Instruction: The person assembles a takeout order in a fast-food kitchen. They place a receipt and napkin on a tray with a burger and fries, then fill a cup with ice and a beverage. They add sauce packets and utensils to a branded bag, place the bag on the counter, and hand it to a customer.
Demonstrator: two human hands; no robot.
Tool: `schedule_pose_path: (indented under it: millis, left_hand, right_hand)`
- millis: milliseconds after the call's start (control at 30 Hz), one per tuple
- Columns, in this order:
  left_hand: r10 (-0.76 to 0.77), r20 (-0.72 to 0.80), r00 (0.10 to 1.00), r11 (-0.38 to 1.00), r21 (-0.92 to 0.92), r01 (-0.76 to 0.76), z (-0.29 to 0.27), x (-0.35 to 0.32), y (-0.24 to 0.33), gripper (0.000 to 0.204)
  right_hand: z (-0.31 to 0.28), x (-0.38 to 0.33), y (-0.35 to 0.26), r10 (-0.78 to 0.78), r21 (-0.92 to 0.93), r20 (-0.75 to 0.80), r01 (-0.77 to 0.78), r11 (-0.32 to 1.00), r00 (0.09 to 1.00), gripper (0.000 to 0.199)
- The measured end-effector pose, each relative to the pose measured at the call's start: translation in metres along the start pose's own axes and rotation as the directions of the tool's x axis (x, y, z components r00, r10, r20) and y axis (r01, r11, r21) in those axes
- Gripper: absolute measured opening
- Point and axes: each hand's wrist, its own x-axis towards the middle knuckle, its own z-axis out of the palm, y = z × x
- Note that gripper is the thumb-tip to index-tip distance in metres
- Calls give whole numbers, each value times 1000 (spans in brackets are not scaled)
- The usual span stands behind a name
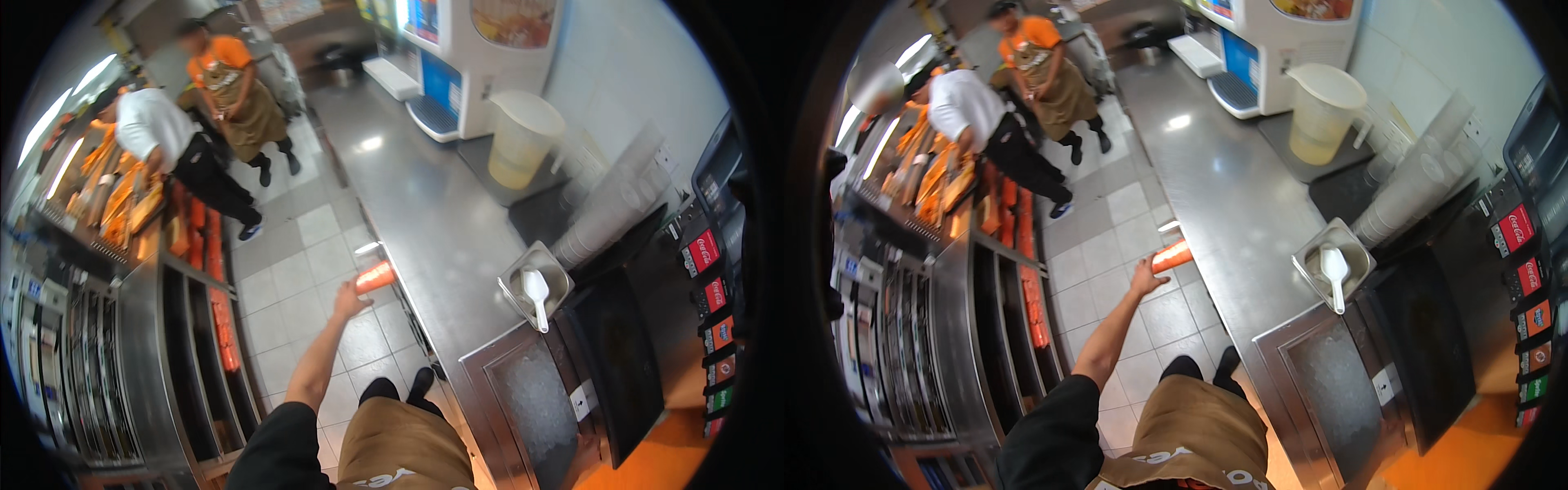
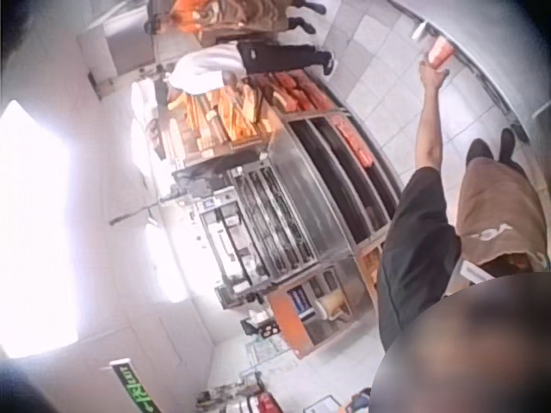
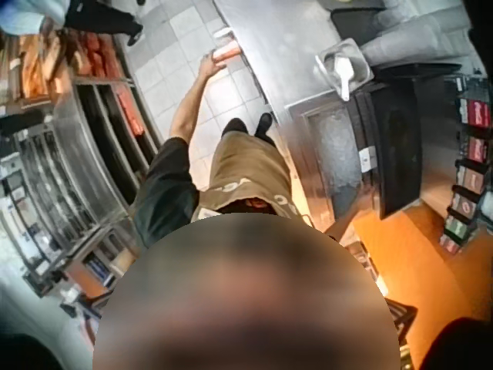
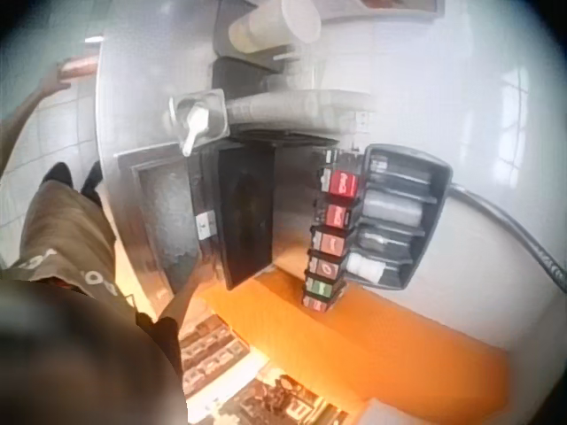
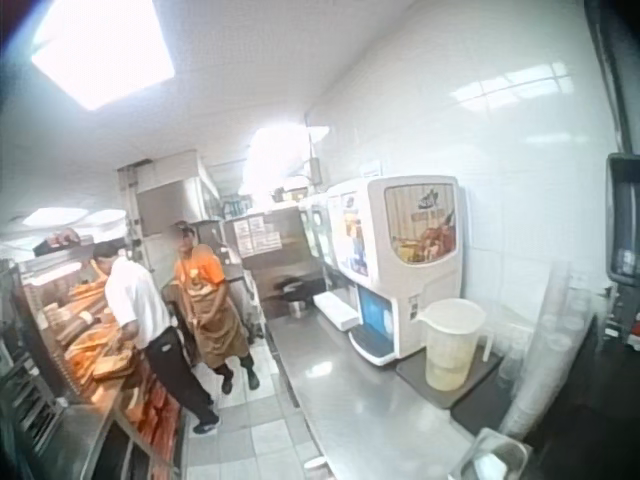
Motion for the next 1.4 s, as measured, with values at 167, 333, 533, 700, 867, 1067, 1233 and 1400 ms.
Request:
schedule_pose_path:
  millis: [167,333,533,700,867,1067,1233,1400]
  left_hand:
    - [-31,404,914,946,307,-104,-3,81,-3,118]
    - [95,615,783,995,-48,-83,-3,104,-26,95]
    - [180,468,865,982,-35,-186,-6,85,-31,86]
    - [271,365,890,959,-19,-284,-8,84,-36,84]
    - [327,234,916,938,38,-345,0,72,-44,76]
    - [352,201,914,893,219,-393,-30,47,-105,67]
    - [152,235,960,969,155,-192,-103,-35,-168,91]
    - [-250,225,942,749,-572,335,-111,-124,-120,68]
  right_hand:
    - [-37,-14,-95,284,-92,-25,-285,954,958,53]
    - [-94,-9,-282,35,312,-93,-4,950,995,25]
    - [-135,71,-445,-278,232,-26,276,933,960,28]
    - [-128,107,-472,-268,77,312,257,963,912,34]
    - [-107,119,-468,-208,-64,443,263,963,872,35]
    - [-135,120,-463,-153,-52,496,205,977,855,31]
    - [-221,56,-382,-49,78,713,-10,997,699,30]
    - [-172,4,-221,160,-61,942,-319,946,296,28]
